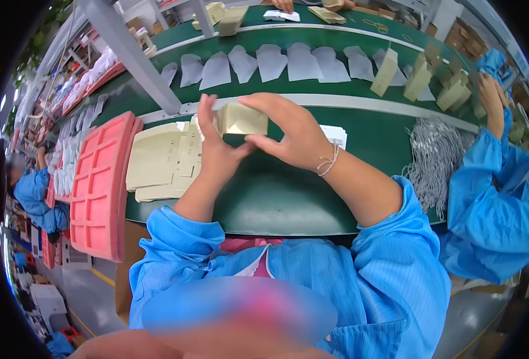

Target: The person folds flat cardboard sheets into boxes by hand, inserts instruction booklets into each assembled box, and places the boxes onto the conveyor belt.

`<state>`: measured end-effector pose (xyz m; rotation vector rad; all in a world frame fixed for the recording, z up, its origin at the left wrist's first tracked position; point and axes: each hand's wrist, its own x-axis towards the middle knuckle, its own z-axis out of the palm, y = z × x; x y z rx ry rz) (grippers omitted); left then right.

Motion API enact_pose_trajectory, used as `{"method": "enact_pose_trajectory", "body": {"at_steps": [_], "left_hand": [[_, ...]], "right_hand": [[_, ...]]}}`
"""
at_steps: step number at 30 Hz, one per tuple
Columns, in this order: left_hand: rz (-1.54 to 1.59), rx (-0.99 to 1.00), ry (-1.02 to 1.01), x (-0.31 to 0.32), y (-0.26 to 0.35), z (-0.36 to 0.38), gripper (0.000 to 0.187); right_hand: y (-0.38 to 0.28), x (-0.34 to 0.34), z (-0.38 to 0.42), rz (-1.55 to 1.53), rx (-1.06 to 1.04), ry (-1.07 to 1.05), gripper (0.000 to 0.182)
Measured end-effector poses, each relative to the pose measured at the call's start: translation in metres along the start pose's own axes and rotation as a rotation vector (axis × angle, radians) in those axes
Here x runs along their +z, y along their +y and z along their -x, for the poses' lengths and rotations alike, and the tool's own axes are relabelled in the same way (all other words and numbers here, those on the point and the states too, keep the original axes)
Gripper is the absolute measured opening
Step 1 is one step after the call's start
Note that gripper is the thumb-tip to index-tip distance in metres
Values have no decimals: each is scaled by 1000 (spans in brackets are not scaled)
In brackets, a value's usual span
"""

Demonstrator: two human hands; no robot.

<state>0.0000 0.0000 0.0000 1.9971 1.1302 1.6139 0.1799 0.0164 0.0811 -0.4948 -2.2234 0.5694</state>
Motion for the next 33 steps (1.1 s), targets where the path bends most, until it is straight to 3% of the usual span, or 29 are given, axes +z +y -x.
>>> {"method": "enact_pose_trajectory", "body": {"at_steps": [3, 4, 7, 8, 11, 12, 14, 18, 22, 27, 33], "left_hand": [[493, -536, 134, -18, 12, -2, 73], [498, -553, 115, -20, 18, -1, 73], [1436, -778, -303, -34, 31, -4, 63], [1444, -794, -309, -36, 28, -3, 63], [1013, -746, -226, -38, 14, -4, 69], [1018, -756, -225, -38, 13, -4, 69], [948, -753, -239, -38, 15, -3, 67], [882, -730, -280, -33, 19, -4, 66], [905, -766, -352, -38, 14, -3, 63], [912, -750, -383, -37, 19, -4, 63], [894, -757, -466, -37, 19, -4, 64]], "right_hand": [[4, 22, 18, 324, -416, 390, 68], [0, 27, 28, 328, -390, 394, 68], [-15, 35, 51, 409, -511, 4, 66], [-19, 32, 55, 409, -493, 1, 66], [-28, 5, 65, 524, 1, -51, 60], [-22, -1, 74, 521, 9, -57, 60], [-6, -11, 97, 408, 424, -114, 52], [14, -24, 115, 181, 620, -173, 46], [20, -20, 117, 392, 417, -266, 44], [31, -35, 109, 191, 489, -316, 40], [34, -43, 89, 70, 579, -511, 21]]}}
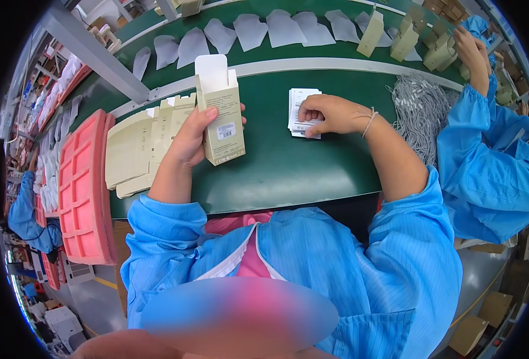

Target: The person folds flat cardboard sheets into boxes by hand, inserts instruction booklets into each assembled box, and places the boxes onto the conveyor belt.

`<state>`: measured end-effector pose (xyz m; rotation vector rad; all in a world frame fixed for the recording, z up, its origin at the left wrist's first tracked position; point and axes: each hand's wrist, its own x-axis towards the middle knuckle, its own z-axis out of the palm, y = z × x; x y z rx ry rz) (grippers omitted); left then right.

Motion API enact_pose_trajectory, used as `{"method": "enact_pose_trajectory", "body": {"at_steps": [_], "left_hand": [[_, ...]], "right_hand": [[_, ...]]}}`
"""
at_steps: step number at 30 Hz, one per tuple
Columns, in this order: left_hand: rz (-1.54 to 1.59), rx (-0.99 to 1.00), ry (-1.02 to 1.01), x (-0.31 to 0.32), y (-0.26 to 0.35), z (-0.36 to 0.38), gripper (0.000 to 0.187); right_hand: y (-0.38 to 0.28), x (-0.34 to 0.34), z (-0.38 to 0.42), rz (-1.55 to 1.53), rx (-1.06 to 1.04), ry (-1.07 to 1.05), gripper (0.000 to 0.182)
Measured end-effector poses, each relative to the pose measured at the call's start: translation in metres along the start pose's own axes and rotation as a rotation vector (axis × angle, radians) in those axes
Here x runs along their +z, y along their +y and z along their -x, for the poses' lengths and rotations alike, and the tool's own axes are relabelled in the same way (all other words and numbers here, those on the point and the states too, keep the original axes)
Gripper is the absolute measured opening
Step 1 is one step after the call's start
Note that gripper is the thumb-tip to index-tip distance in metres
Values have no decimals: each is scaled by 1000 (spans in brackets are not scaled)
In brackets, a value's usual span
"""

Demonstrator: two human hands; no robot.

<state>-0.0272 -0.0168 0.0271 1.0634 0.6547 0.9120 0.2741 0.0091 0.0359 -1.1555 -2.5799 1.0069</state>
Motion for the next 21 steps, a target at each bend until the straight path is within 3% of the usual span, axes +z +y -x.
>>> {"method": "enact_pose_trajectory", "body": {"at_steps": [2, 4, 5, 7, 11, 13, 15, 17, 18, 19, 21], "left_hand": [[7, -13, -2, -1, 0, -1, 64], [-4, -23, -6, -1, 1, -1, 66], [-14, -43, -19, -1, 1, -1, 68], [-30, -61, -32, 0, 2, -1, 69], [-84, -91, -180, -4, 2, 0, 77], [-147, -8, -103, -7, -5, 0, 83], [-171, 34, -65, -7, -7, -6, 86], [-589, 213, 247, -7, -5, -10, 89], [-798, 302, 403, -8, -4, -11, 90], [-798, 298, 403, -10, -3, -12, 90], [-1103, 399, 587, -14, 1, -13, 92]], "right_hand": [[-7, -11, -6, -3, 20, -47, 16], [-23, -27, -11, 224, -108, 242, 12], [-33, -34, -14, 225, -115, 243, 12], [-55, -40, -27, -237, -437, 729, 16], [-72, -28, -61, -129, -531, 711, 18], [-83, -12, -71, -242, -370, 344, 14], [-85, 0, -88, -120, -471, 430, 14], [-80, 10, -97, 114, -655, 592, 16], [-75, 10, -98, 112, -652, 593, 16], [-68, 7, -101, 103, -615, 639, 16], [-54, -2, -108, 84, -542, 733, 17]]}}
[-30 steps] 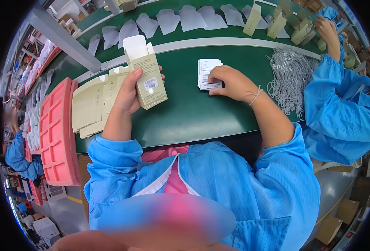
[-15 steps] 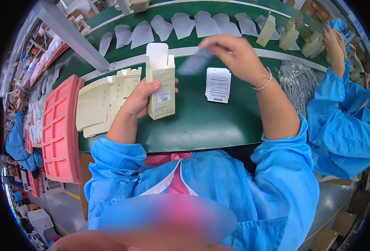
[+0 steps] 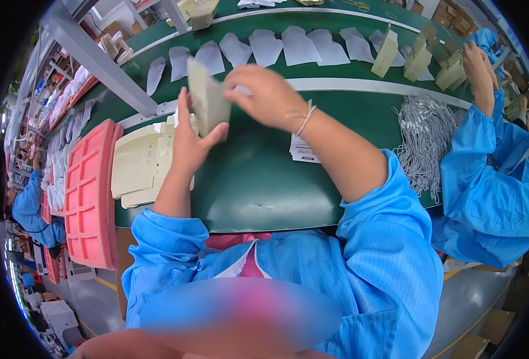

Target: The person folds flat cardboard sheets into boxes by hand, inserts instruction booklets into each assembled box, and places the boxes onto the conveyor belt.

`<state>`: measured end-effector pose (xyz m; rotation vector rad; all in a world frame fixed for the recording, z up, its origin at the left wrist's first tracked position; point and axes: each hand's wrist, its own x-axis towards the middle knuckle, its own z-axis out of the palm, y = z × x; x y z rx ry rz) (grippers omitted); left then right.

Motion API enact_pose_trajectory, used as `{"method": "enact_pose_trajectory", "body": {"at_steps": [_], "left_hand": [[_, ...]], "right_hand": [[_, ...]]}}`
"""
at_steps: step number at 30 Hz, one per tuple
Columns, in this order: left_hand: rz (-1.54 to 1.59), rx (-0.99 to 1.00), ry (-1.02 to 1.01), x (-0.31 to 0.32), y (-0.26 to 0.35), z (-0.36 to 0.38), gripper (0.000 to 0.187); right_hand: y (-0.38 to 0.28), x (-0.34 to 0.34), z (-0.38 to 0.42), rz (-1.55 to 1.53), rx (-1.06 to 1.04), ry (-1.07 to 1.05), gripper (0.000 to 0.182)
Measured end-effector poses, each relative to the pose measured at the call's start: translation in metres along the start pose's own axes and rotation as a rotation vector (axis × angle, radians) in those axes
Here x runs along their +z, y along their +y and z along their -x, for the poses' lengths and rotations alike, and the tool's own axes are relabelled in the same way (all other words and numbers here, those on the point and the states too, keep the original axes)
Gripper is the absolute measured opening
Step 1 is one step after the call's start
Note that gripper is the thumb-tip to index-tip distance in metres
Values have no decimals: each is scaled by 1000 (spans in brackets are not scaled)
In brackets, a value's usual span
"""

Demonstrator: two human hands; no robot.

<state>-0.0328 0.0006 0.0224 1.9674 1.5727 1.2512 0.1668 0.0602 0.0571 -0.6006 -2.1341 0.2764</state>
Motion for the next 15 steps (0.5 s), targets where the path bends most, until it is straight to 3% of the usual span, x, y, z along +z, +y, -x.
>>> {"method": "enact_pose_trajectory", "body": {"at_steps": [2, 5, 6, 9, 10, 13, 15], "left_hand": [[-156, 47, 83, -5, -8, -5, 93], [-742, -362, -328, -9, -33, -9, 95], [-738, -367, -330, -5, -41, -5, 95], [-566, 120, -441, 3, -56, -1, 95], [-568, 124, -445, 3, -55, -1, 95], [-779, -205, -242, -3, -35, -1, 91], [-683, -268, -309, -6, -27, -6, 91]], "right_hand": [[23, -19, 2, 184, 174, 110, 17], [87, -58, 12, 495, 238, 243, 16], [103, -66, 18, 576, 274, 283, 16], [137, -75, 33, 721, 397, 293, 16], [143, -77, 35, 722, 402, 296, 16], [152, -80, 39, 734, 314, 368, 16], [155, -80, 42, 722, 351, 355, 17]]}}
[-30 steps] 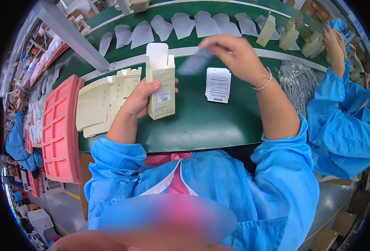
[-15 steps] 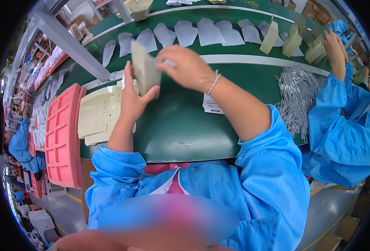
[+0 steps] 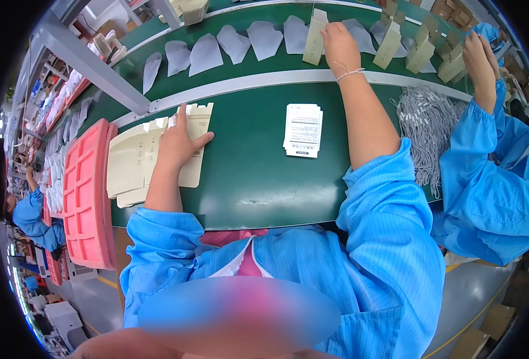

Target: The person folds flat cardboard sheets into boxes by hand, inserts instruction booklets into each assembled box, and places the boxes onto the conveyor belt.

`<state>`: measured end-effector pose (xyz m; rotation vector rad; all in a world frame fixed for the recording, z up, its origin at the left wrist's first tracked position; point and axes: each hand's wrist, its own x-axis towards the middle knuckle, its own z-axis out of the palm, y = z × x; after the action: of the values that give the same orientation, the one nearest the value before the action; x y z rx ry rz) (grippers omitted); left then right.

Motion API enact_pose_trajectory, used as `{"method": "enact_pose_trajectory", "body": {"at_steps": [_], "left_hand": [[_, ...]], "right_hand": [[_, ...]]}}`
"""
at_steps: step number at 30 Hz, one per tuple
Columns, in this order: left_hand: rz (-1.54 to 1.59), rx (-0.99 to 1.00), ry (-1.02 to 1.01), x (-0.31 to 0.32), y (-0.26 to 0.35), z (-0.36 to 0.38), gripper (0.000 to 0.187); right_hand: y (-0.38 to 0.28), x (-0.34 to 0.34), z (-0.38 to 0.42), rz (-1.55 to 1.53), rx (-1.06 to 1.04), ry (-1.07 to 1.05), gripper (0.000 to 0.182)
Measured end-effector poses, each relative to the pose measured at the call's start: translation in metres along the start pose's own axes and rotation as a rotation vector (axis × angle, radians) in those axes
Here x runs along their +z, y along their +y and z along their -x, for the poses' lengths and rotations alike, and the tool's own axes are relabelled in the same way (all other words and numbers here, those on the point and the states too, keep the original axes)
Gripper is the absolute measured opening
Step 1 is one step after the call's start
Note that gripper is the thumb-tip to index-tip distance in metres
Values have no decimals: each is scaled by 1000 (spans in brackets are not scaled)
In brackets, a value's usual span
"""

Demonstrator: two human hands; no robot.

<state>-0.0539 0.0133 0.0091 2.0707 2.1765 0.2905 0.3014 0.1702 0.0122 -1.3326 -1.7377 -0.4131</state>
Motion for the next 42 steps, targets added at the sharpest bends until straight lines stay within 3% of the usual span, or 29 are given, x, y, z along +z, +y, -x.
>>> {"method": "enact_pose_trajectory", "body": {"at_steps": [3, 6, 7, 8, 10, 12, 13, 16, 19, 22, 25, 28, 31, 34, 35, 38, 40, 42], "left_hand": [[188, -42, -163, -4, 3, -3, 90], [229, 146, 123, 5, 5, 1, 92], [229, 138, 123, 5, 6, 3, 92], [179, 184, 255, 5, 8, 5, 93], [71, 279, 523, 0, 12, 7, 96], [117, 318, 568, -3, 16, 10, 98], [165, 365, 613, -5, 18, 11, 99], [204, 418, 714, -19, 24, 20, 102], [204, 433, 828, -25, 27, 26, 103], [312, 387, 647, -22, 22, 21, 101], [383, 329, 608, -25, 21, 27, 100], [430, 315, 588, -20, 19, 29, 98], [459, 346, 584, -11, 21, 29, 95], [480, 528, 917, -8, 27, 29, 88], [480, 524, 919, -7, 26, 27, 88], [453, 797, 1038, -8, 21, 17, 73], [453, 808, 1010, -8, 18, 18, 76], [465, 823, 949, -7, 16, 21, 82]], "right_hand": [[-13, -7, -4, -8, 45, -41, 21], [-34, -13, -7, 92, -226, 299, 34], [-48, -13, -6, 24, -232, 239, 39], [-68, -13, -4, -43, -238, 179, 45], [-120, -16, 18, -447, -60, -324, 45], [-153, -12, 40, -672, -78, -631, 43], [-158, -11, 43, -680, -83, -630, 43], [-170, -8, 47, -1170, 159, -972, 45], [-176, -35, 38, -1198, 149, -880, 42], [-186, -45, 42, -1258, 133, -782, 39], [-202, -50, 51, -1351, 113, -675, 38], [-224, -56, 57, -1755, 326, -569, 42], [-228, -57, 62, -1792, 445, -589, 46], [-228, -54, 68, -1809, 510, -616, 50], [-227, -53, 70, -1809, 510, -635, 51], [-228, -63, 62, -1903, 497, -696, 51], [-229, -71, 53, -2083, 475, -780, 49], [-227, -67, 56, -1951, 393, -780, 47]]}}
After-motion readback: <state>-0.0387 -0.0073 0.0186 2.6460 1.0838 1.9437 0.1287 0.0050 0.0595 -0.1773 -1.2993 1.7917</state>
